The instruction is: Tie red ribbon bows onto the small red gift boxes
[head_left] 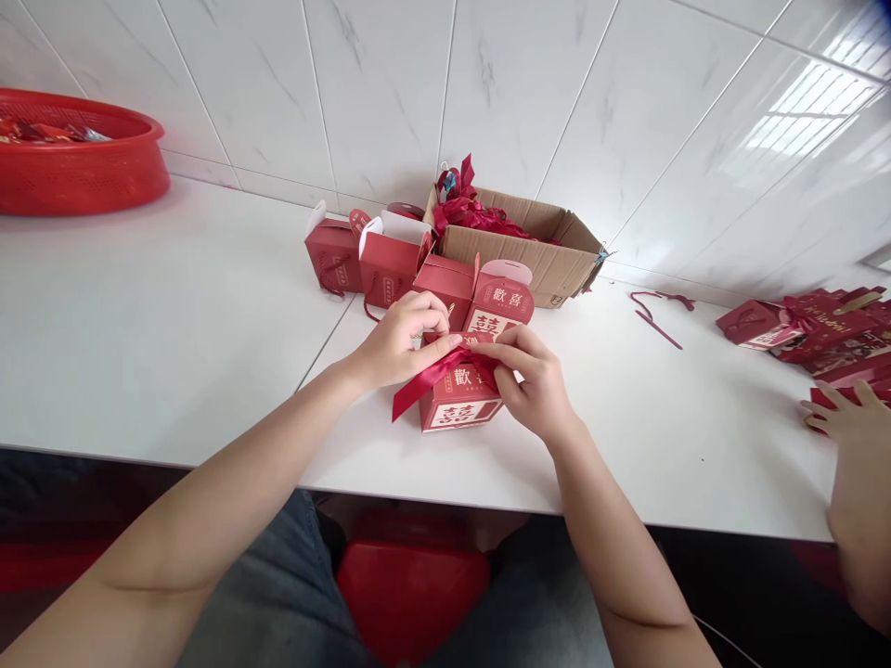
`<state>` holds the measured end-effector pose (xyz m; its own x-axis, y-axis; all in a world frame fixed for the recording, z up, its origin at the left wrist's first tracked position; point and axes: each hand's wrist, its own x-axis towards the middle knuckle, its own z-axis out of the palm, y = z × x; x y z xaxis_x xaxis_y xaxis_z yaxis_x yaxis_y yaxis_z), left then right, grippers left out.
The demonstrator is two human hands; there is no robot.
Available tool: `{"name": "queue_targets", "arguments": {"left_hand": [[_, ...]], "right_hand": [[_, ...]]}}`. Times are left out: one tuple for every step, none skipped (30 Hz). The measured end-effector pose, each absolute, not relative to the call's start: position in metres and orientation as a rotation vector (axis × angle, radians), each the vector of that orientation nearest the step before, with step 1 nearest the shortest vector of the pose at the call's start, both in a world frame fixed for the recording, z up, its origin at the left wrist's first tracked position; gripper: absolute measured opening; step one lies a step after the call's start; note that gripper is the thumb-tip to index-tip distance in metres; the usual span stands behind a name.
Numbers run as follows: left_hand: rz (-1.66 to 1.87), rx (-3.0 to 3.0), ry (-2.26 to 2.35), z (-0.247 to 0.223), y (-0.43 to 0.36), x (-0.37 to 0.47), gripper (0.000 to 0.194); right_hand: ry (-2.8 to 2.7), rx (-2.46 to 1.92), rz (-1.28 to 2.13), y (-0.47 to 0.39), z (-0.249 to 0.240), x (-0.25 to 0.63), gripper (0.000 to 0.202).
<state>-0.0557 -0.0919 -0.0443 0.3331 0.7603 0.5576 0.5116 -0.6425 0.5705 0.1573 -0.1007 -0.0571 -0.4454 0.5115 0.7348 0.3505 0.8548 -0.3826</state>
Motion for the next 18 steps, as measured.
{"name": "queue_targets", "arguments": {"left_hand": [[1.209, 2.320, 1.139, -0.0439, -0.0920, -0.0561, 0.025], [1.209, 2.330, 1.137, -0.0433, -0.0921, -0.0565, 0.025], [1.206, 2.338, 1.135, -0.0427, -0.0922, -0.0568, 0.025], [1.201, 2.344, 1.134, -0.0421, -0.0923, -0.0571, 0.027], [1.195, 2.345, 1.133, -0.0416, -0.0923, -0.0574, 0.028], [1.188, 2.343, 1.132, -0.0412, -0.0922, -0.0576, 0.030], [1.180, 2.339, 1.134, -0.0411, -0.0921, -0.0577, 0.033], [1.170, 2.338, 1.137, -0.0412, -0.0919, -0.0578, 0.035], [1.159, 2.342, 1.144, -0.0414, -0.0918, -0.0580, 0.036], [1.148, 2.351, 1.155, -0.0419, -0.0916, -0.0582, 0.037], [1.137, 2.367, 1.171, -0.0426, -0.0914, -0.0585, 0.037], [1.127, 2.391, 1.186, -0.0434, -0.0912, -0.0589, 0.037], [1.121, 2.422, 1.198, -0.0442, -0.0910, -0.0594, 0.036], [1.121, 2.459, 1.209, -0.0449, -0.0907, -0.0600, 0.036], [1.122, 2.501, 1.219, -0.0454, -0.0904, -0.0607, 0.034], [1.124, 2.546, 1.228, -0.0456, -0.0900, -0.0613, 0.033], [1.126, 2.591, 1.240, -0.0455, -0.0896, -0.0619, 0.032], [1.126, 2.634, 1.257, -0.0451, -0.0893, -0.0624, 0.031]], "right_hand": [[-2.106, -0.619, 0.210, -0.1005, -0.0577, 0.1576, 0.041], [-2.132, -0.621, 0.209, -0.1005, -0.0582, 0.1580, 0.042], [-2.157, -0.630, 0.214, -0.1005, -0.0587, 0.1583, 0.043], [-2.180, -0.643, 0.220, -0.1008, -0.0589, 0.1586, 0.044], [-2.202, -0.658, 0.225, -0.1011, -0.0589, 0.1589, 0.045], [-2.224, -0.676, 0.226, -0.1015, -0.0587, 0.1591, 0.047], [-2.245, -0.692, 0.225, -0.1019, -0.0584, 0.1593, 0.048], [-2.265, -0.704, 0.222, -0.1022, -0.0580, 0.1595, 0.049], [-2.282, -0.712, 0.220, -0.1025, -0.0575, 0.1597, 0.050], [-2.297, -0.714, 0.219, -0.1027, -0.0571, 0.1599, 0.050], [-2.309, -0.712, 0.220, -0.1028, -0.0566, 0.1601, 0.051], [-2.318, -0.707, 0.222, -0.1029, -0.0563, 0.1603, 0.051], [-2.324, -0.699, 0.223, -0.1029, -0.0559, 0.1605, 0.051], [-2.327, -0.691, 0.225, -0.1029, -0.0556, 0.1607, 0.051], [-2.329, -0.682, 0.227, -0.1029, -0.0554, 0.1609, 0.050], [-2.331, -0.674, 0.228, -0.1030, -0.0551, 0.1611, 0.050], [-2.333, -0.668, 0.231, -0.1031, -0.0549, 0.1612, 0.049], [-2.336, -0.664, 0.235, -0.1032, -0.0546, 0.1613, 0.049]]}}
